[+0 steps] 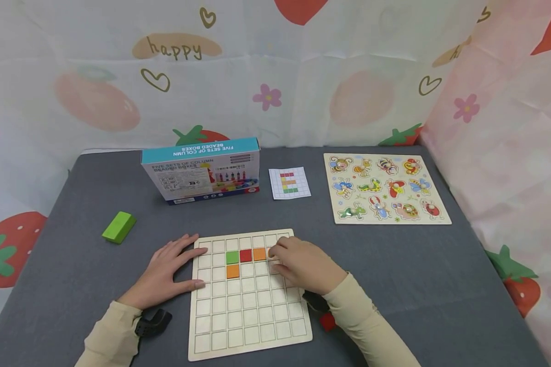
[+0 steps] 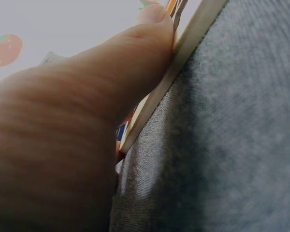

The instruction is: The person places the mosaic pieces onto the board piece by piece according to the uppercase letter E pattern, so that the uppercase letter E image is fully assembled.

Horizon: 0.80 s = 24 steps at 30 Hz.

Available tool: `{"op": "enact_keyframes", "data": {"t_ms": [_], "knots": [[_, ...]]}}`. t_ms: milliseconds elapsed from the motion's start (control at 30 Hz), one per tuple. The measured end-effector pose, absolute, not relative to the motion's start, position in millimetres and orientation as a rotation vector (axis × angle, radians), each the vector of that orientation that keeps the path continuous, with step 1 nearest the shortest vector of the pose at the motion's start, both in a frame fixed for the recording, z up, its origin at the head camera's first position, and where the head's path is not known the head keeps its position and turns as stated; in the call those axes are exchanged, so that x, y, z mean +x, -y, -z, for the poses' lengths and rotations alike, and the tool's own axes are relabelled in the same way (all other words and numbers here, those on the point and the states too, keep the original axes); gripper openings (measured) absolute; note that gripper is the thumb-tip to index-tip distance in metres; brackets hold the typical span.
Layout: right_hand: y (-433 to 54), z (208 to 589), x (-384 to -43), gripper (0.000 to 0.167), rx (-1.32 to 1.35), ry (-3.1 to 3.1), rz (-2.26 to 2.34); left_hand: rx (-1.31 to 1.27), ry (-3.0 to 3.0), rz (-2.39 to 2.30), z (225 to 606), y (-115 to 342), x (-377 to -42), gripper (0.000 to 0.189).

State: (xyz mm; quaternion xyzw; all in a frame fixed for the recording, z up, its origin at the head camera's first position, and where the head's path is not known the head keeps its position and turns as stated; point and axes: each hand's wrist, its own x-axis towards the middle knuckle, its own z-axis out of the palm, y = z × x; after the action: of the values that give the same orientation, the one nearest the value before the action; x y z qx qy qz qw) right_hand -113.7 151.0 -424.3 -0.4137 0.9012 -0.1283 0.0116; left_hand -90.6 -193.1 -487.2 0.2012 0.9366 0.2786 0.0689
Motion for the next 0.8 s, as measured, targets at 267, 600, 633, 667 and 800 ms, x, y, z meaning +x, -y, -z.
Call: {"op": "enact_keyframes", "data": {"t_ms": [267,600,633,667,800], "knots": [[-209.3,423.2,-111.5,0.031,-0.999,-2.879,0.387,0.6,-2.805,-0.846,485.6,192.7,-90.6,0.077],[-230.6,428.8,-109.3,0.027,-0.861,-2.826,0.463,0.611,-2.805,-0.861,484.9,193.9,-91.4,0.077],[-231.0,428.8,-109.1,0.028,-0.844,-2.817,0.468,0.608,-2.805,-0.858,485.7,193.9,-91.3,0.077],[-231.2,428.6,-108.7,0.028,-0.824,-2.805,0.472,0.608,-2.804,-0.856,486.5,193.9,-91.4,0.077],[-233.1,428.1,-108.2,0.03,-0.781,-2.772,0.493,0.603,-2.804,-0.849,487.8,193.7,-91.5,0.077]]}}
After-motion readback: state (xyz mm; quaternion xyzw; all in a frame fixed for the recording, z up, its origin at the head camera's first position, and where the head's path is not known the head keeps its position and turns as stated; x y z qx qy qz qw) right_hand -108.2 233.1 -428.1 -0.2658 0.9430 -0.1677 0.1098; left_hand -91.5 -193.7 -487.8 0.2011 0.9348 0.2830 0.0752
